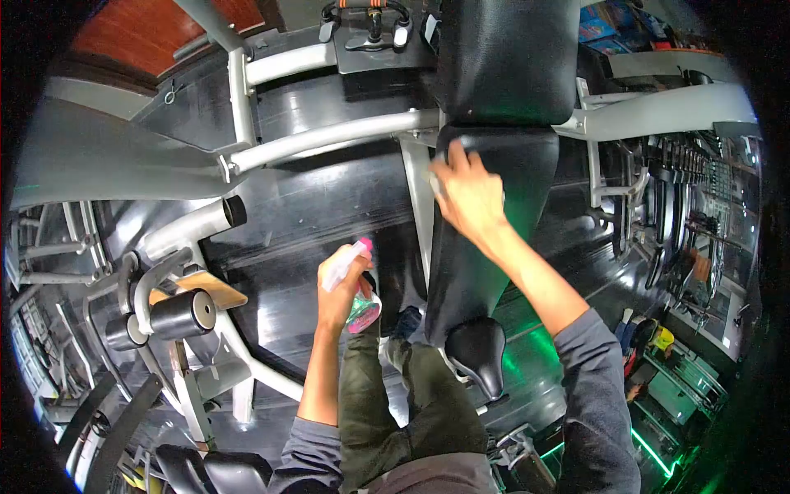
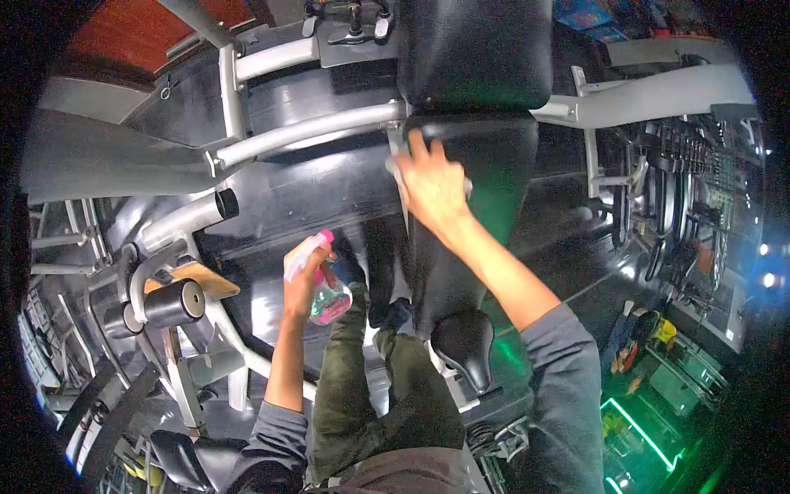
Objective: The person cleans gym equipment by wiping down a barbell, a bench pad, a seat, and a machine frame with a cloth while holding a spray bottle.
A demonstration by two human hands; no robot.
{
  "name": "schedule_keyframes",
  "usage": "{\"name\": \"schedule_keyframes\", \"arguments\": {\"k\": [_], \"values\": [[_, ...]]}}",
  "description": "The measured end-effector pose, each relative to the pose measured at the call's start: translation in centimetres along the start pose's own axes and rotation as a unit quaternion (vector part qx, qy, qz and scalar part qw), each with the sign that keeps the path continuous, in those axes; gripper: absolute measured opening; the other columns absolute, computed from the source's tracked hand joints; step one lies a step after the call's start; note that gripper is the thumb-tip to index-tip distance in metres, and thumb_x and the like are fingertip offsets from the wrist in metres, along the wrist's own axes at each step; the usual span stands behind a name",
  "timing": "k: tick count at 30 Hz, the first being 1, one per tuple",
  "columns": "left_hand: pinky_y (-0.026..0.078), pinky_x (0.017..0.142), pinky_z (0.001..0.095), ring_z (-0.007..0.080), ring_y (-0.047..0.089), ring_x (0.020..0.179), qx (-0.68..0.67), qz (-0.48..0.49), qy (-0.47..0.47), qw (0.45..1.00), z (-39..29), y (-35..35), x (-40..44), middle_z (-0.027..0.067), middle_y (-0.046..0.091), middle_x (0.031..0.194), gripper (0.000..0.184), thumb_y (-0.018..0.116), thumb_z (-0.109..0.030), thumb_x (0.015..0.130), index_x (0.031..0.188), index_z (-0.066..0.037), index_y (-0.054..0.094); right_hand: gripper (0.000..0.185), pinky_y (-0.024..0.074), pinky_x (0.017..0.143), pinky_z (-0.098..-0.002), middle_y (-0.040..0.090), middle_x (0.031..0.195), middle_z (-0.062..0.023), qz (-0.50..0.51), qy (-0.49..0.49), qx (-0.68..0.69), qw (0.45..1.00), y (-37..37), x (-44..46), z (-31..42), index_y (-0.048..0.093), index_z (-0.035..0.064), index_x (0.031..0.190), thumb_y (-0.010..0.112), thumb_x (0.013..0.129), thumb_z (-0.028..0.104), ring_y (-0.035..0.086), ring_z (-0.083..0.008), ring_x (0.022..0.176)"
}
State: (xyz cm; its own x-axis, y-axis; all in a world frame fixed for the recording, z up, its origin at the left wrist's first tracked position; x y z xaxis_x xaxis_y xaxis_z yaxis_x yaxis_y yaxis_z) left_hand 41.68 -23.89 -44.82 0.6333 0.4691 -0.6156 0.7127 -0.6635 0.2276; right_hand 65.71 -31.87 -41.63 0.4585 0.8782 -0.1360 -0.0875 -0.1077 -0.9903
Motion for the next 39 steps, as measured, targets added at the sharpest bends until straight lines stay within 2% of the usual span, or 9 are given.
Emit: {"name": "schedule_keyframes", "arguments": {"k": [6,15,17,20,23,26,30,35,39], "values": [[0.047,0.046,0.0283,0.0147,0.059,0.049,0.031,0.017,0.019,0.999,2.0,3.5,1.1,0.0065,0.064,0.081,0.021,0.060,-0.021,0.093,0.094,-0.001,0.066,0.035,0.0600,0.067,-0.0393,0.053,0.111,-0.0069,0.066,-0.082,-0.057,0.993,-0.9,0.0,-0.9,0.068,0.0143,0.104,0.080,0.072,0.022,0.063,-0.0254,0.092],[0.044,0.042,0.0274,0.0127,0.055,0.042,-0.024,-0.030,-0.063,0.997,5.7,10.0,2.7,0.0047,0.062,0.068,0.022,0.065,-0.022,0.089,0.082,0.000,0.067,0.038,0.0568,0.070,-0.0430,0.051,0.103,-0.0065,0.028,0.045,0.080,0.995,-3.3,-5.7,-5.6,0.071,0.0229,0.109,0.077,0.072,0.021,0.062,-0.0264,0.096],[0.043,0.041,0.0274,0.0126,0.053,0.040,-0.041,-0.037,0.004,0.998,6.3,10.7,2.5,0.0041,0.060,0.065,0.024,0.065,-0.022,0.089,0.079,-0.001,0.066,0.039,0.0568,0.070,-0.0435,0.054,0.104,-0.0052,0.011,0.035,0.089,0.995,-2.5,-4.7,-5.6,0.070,0.0238,0.110,0.077,0.072,0.020,0.062,-0.0260,0.096],[0.044,0.042,0.0290,0.0143,0.055,0.042,-0.073,-0.019,0.004,0.997,7.6,10.7,1.9,0.0059,0.061,0.071,0.022,0.064,-0.021,0.090,0.084,0.000,0.065,0.039,0.0580,0.069,-0.0422,0.056,0.103,-0.0011,-0.073,-0.038,0.122,0.989,-0.9,-3.6,-3.7,0.067,0.0221,0.111,0.077,0.073,0.018,0.061,-0.0249,0.094],[0.045,0.044,0.0297,0.0160,0.057,0.046,-0.098,0.002,-0.004,0.995,8.8,10.0,1.0,0.0074,0.062,0.077,0.021,0.062,-0.021,0.090,0.089,0.000,0.064,0.020,0.0579,0.053,-0.0368,0.054,0.106,-0.0025,0.027,-0.128,-0.031,0.991,3.1,-5.1,-1.5,0.068,0.0152,0.101,0.067,0.081,0.016,0.060,-0.0248,0.089],[0.047,0.049,0.0310,0.0160,0.058,0.048,-0.024,-0.004,0.009,1.000,9.1,8.4,-0.2,0.0059,0.062,0.078,0.027,0.061,-0.030,0.091,0.088,-0.003,0.063,0.010,0.0561,0.052,-0.0313,0.054,0.109,-0.0035,0.066,-0.264,-0.075,0.959,7.9,-9.9,-1.9,0.068,0.0090,0.084,0.065,0.077,0.015,0.059,-0.0239,0.090],[0.048,0.052,0.0312,0.0157,0.059,0.049,-0.029,-0.021,-0.017,0.999,10.4,7.3,-1.3,0.0050,0.062,0.080,0.026,0.064,-0.030,0.089,0.087,-0.005,0.062,0.009,0.0558,0.053,-0.0323,0.055,0.110,-0.0052,-0.025,-0.208,-0.067,0.975,3.3,-4.7,-1.9,0.066,0.0072,0.082,0.064,0.073,0.009,0.060,-0.0237,0.089],[0.049,0.053,0.0314,0.0160,0.060,0.051,-0.043,-0.040,-0.019,0.998,10.3,8.3,-1.9,0.0054,0.061,0.081,0.024,0.064,-0.028,0.088,0.088,-0.004,0.062,0.036,0.0606,0.061,-0.0382,0.056,0.110,-0.0024,-0.077,-0.168,0.009,0.983,1.5,-1.4,-4.0,0.066,0.0224,0.112,0.074,0.077,0.020,0.062,-0.0253,0.095],[0.052,0.055,0.0326,0.0166,0.060,0.051,-0.087,-0.039,-0.026,0.995,9.7,8.4,-1.8,0.0065,0.062,0.082,0.024,0.063,-0.027,0.088,0.091,-0.003,0.061,0.051,0.0604,0.062,-0.0382,0.053,0.116,-0.0002,0.045,-0.248,0.019,0.967,5.2,-9.3,-6.9,0.060,0.0337,0.125,0.074,0.078,0.021,0.058,-0.0250,0.099]]}}
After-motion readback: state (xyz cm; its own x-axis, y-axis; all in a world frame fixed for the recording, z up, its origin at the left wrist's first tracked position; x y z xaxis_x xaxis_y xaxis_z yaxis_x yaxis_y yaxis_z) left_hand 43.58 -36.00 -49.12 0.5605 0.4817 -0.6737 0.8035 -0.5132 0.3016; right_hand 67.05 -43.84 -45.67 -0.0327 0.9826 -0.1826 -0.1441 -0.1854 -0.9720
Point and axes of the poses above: each hand's wrist, its own x-axis towards the middle knuckle, its own y-axis out of the palm, z = x × y, the point moved 1 cm from there along x, towards the middle knuckle
